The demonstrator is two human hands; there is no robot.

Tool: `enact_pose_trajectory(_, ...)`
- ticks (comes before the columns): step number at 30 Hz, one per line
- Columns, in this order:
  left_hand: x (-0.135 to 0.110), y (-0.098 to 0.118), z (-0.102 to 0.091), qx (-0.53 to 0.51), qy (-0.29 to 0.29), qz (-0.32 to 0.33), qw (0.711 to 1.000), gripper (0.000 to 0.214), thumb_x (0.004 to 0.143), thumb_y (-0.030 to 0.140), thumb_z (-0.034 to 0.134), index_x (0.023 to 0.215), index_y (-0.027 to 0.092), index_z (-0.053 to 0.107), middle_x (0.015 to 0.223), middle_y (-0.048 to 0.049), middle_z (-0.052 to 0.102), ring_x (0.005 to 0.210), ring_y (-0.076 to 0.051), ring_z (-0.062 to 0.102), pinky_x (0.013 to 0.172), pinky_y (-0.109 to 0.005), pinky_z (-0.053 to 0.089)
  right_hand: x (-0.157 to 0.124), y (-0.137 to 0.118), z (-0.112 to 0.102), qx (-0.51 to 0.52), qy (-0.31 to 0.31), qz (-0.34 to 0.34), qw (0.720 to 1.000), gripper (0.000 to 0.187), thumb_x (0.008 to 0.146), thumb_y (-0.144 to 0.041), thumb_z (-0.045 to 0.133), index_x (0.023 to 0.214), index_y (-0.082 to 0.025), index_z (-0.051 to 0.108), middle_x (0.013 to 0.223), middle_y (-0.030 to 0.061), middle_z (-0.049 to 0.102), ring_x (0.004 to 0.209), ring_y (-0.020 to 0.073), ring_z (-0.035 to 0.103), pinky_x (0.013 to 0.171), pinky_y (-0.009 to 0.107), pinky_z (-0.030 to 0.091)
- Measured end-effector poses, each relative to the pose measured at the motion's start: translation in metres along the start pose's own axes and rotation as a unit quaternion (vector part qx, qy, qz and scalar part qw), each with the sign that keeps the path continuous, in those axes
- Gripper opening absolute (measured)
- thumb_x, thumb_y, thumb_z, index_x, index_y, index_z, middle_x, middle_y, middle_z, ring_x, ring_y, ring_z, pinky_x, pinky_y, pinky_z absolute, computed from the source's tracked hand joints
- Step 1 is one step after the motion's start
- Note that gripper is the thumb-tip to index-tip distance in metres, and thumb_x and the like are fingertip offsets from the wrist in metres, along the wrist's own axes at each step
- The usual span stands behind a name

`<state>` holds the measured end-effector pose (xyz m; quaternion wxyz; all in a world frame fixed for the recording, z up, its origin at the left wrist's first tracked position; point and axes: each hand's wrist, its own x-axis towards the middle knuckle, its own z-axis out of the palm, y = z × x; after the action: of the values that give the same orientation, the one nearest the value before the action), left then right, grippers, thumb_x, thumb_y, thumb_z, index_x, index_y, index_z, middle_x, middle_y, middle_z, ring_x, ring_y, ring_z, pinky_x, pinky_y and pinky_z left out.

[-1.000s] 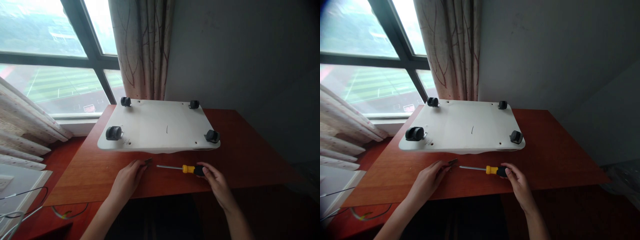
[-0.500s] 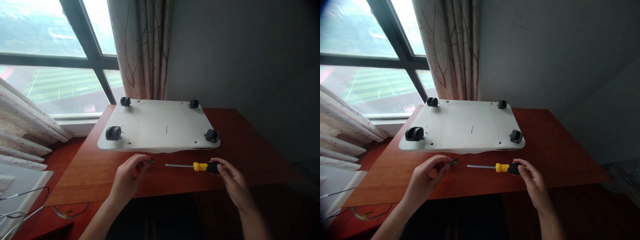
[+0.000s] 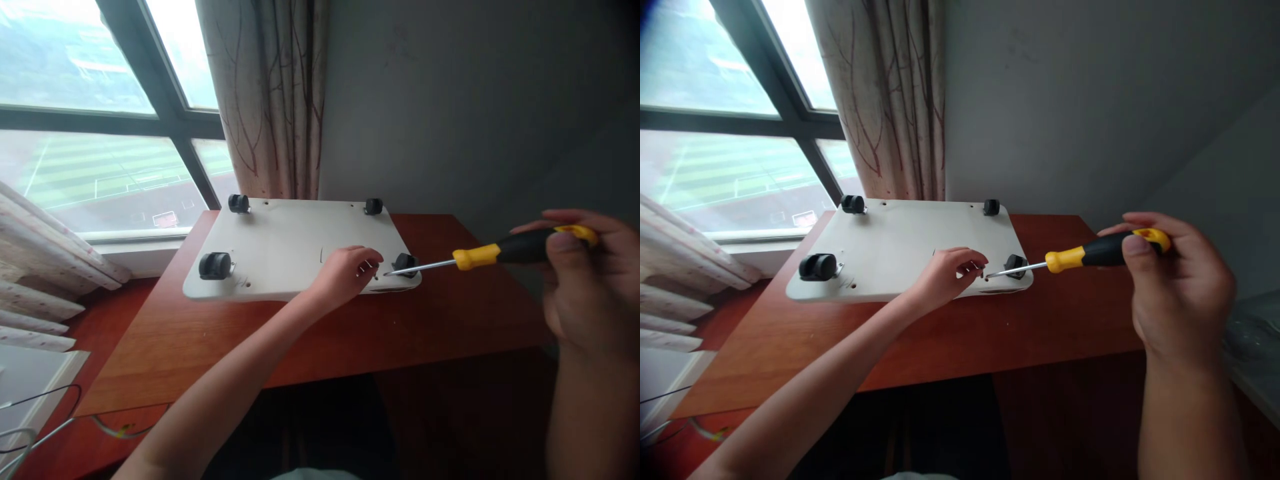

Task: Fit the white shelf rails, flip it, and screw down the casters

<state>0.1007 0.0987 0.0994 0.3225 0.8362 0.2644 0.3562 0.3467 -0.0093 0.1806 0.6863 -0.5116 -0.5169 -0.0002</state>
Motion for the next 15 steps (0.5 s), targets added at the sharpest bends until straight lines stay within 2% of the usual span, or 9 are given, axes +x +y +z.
enact_pose_trajectory(4, 0.013, -0.01, 0.012, 0.03, -0.033, -0.015, 0.999, 0.021, 0.084, 0.009, 0.057, 0.097, 0.017, 0.071, 0.087, -0.0038, 0.071, 0.073, -0.011, 0.067, 0.067, -0.019, 0.052, 0.01, -0.008, 0.013, -0.075, -0.037, -0.052, 0.995, 0.034, 0.083, -0.04, 0.073, 0.11, -0.019, 0.071, 0.093, 0.0083, 0.072, 0.087, 0.0215, 0.068, 0.087, 0.043, 0.054)
enact_pose_trajectory(8, 0.013, -0.011, 0.015, 0.028, -0.034, -0.026, 0.999, 0.019, 0.083, 0.01, 0.059, 0.097, 0.017, 0.07, 0.086, -0.0037, 0.072, 0.073, -0.012, 0.068, 0.067, -0.019, 0.052, 0.01, -0.014, 0.021, -0.113, -0.088, -0.064, 0.988, 0.034, 0.088, -0.038, 0.069, 0.115, -0.018, 0.068, 0.098, 0.0083, 0.072, 0.093, 0.0203, 0.068, 0.089, 0.039, 0.054)
enact_pose_trajectory(15, 0.013, -0.011, 0.018, 0.025, -0.046, -0.029, 0.998, 0.023, 0.082, 0.01, 0.059, 0.101, 0.018, 0.069, 0.089, -0.004, 0.073, 0.075, -0.013, 0.068, 0.069, -0.021, 0.052, 0.014, -0.017, 0.025, -0.139, -0.127, -0.082, 0.979, 0.033, 0.091, -0.035, 0.066, 0.119, -0.017, 0.066, 0.102, 0.0084, 0.072, 0.098, 0.02, 0.068, 0.091, 0.037, 0.053)
